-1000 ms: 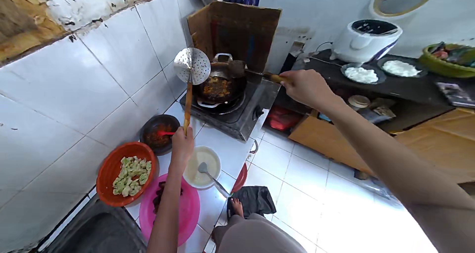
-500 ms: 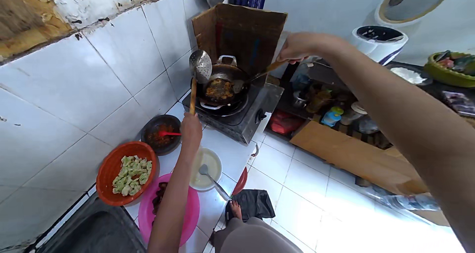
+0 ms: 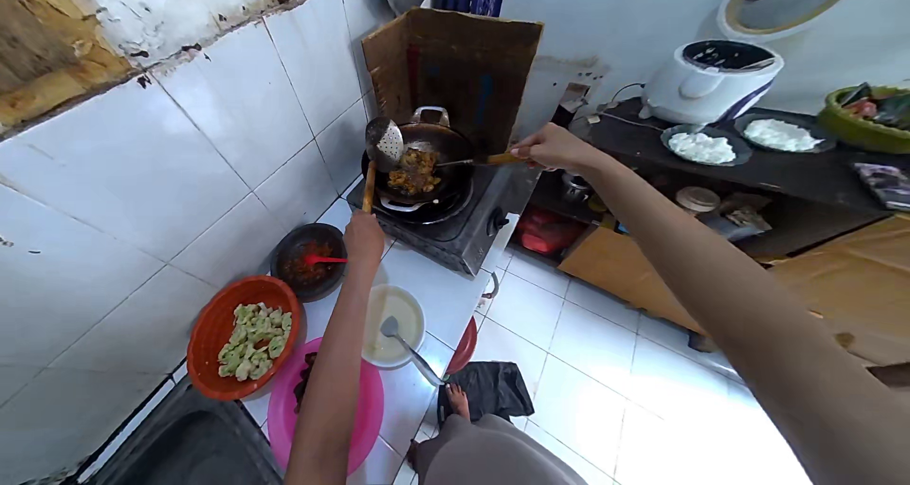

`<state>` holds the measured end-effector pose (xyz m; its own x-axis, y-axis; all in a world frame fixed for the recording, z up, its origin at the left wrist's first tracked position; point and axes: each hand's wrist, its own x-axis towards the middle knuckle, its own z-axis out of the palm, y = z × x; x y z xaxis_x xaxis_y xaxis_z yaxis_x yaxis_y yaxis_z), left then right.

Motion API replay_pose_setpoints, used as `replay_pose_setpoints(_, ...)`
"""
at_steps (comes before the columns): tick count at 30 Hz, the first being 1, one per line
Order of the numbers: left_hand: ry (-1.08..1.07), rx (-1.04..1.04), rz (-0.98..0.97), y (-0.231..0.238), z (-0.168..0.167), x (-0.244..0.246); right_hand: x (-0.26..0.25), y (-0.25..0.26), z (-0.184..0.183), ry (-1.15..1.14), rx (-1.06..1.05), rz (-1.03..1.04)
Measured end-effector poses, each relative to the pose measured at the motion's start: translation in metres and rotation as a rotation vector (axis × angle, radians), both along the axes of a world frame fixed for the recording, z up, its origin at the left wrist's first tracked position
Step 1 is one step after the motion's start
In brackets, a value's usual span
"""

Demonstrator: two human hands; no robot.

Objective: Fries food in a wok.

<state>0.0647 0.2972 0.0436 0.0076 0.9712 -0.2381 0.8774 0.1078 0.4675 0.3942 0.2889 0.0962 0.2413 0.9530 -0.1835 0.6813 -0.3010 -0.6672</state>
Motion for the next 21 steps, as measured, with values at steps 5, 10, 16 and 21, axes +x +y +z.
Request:
replay_pose_setpoints(5, -0.042, 0.042, 0.028, -0.003, 0.005, -0.008, 0.011, 0.001, -0.007, 0.187, 0.025, -0.067)
replay_pose_setpoints(10, -0.084, 0.072, 0.07, -0.01, 0.007, -0.012, 0.016, -0.011, 0.008, 0.189, 0.041, -0.098)
replay_pose_setpoints(16, -0.19, 0.038, 0.014, -0.012, 0.009, -0.021, 0.012, -0.025, 0.047, 0.174, 0.106, -0.112)
replay_pose_setpoints(21, -0.658, -0.232, 0.076, -0.005, 0.0, -0.021, -0.009, -0.028, 0.072, 0.088, 0.159, -0.075)
